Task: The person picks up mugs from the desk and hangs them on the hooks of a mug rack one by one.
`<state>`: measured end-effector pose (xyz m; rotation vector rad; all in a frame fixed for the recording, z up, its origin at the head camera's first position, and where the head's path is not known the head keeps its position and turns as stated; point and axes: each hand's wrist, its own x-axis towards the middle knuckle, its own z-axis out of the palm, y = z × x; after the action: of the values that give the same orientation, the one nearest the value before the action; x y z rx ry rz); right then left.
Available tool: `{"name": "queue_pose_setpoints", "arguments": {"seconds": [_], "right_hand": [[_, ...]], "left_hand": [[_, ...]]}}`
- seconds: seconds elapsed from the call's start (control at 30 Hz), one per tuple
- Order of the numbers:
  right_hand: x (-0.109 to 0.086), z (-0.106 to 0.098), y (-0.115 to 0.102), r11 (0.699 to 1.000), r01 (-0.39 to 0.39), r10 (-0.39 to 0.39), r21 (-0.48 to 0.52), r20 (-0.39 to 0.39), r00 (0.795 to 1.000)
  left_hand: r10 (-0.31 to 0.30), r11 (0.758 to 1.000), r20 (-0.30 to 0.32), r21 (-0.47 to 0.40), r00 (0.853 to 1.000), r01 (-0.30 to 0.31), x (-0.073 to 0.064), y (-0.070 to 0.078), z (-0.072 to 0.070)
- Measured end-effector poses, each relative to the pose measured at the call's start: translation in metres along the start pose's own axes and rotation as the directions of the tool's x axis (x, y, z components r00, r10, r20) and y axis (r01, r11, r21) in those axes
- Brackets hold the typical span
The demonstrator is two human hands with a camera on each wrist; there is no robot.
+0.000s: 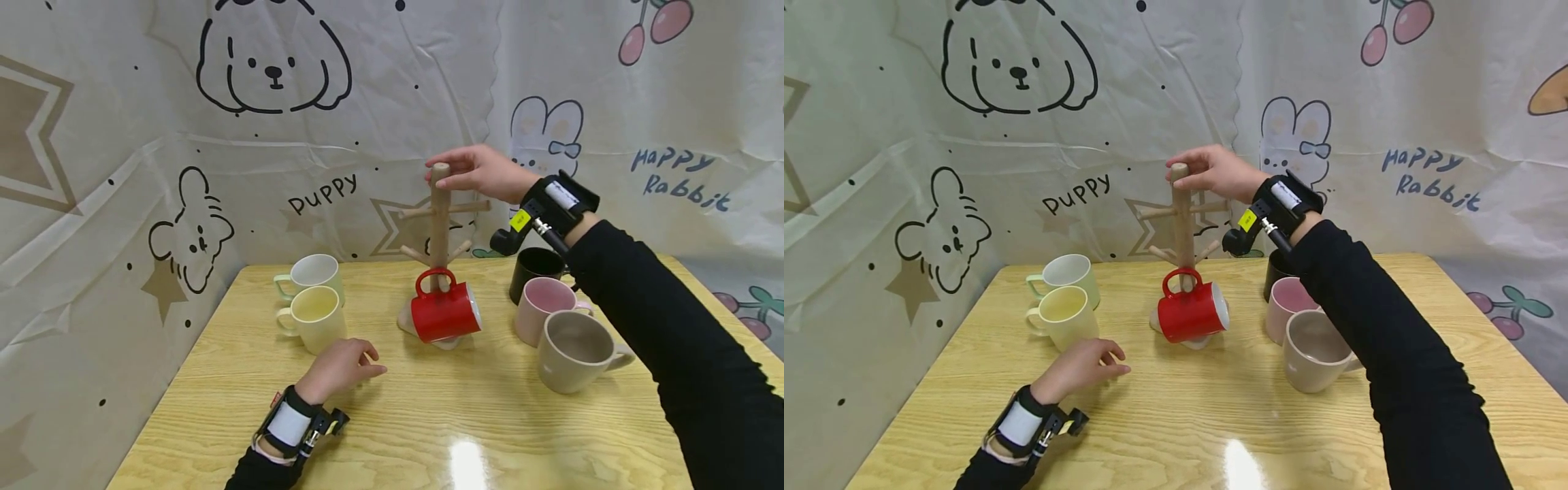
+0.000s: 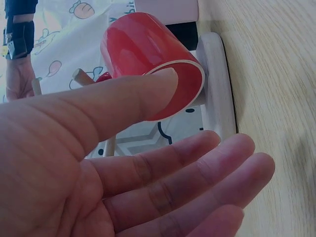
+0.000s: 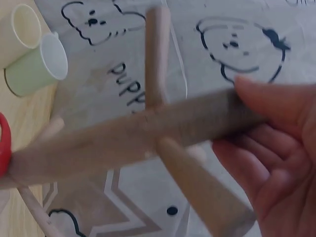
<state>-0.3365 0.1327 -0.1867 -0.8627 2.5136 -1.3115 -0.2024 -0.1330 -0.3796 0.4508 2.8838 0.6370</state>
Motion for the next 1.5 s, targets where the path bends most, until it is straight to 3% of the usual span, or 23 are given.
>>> {"name": "queue_pose_setpoints", "arguments": {"seconds": [0.13,0.4,0.6,0.77,0.93,1.17,1.5], "right_hand": [[0.005,-0.003,0.006,0.999,0.005,-0.007,0.049,0.053,0.999],[0.011,-0.006,0.011,0.997,0.077,-0.077,-0.006,0.059,0.995],[0.011,-0.002,0.015,0.996,0.08,-0.08,-0.05,-0.006,0.997],[0.008,0.006,0.013,0.989,0.065,-0.081,-0.135,-0.118,0.99],[0.004,0.014,0.01,0.979,-0.002,-0.046,-0.202,-0.233,0.971],[-0.002,0.021,0.003,0.961,-0.099,-0.002,-0.258,-0.367,0.93],[0.0,0.03,-0.005,0.936,-0.194,0.03,-0.293,-0.482,0.875]], "left_hand": [[0.0,1.0,-0.006,0.025,1.0,0.0,0.0,-0.001,0.0],[0.021,0.994,-0.042,0.107,0.999,-0.017,-0.003,-0.003,-0.001],[0.023,0.994,-0.031,0.111,0.999,-0.019,-0.004,-0.002,-0.002],[0.006,0.996,-0.014,0.094,1.0,-0.005,-0.003,-0.003,-0.002],[0.003,0.996,-0.01,0.088,1.0,-0.002,-0.003,-0.003,-0.003],[-0.007,0.996,-0.002,0.094,1.0,0.007,-0.003,-0.003,-0.004],[0.02,0.992,-0.028,0.124,0.999,-0.017,-0.004,-0.003,-0.003]]}}
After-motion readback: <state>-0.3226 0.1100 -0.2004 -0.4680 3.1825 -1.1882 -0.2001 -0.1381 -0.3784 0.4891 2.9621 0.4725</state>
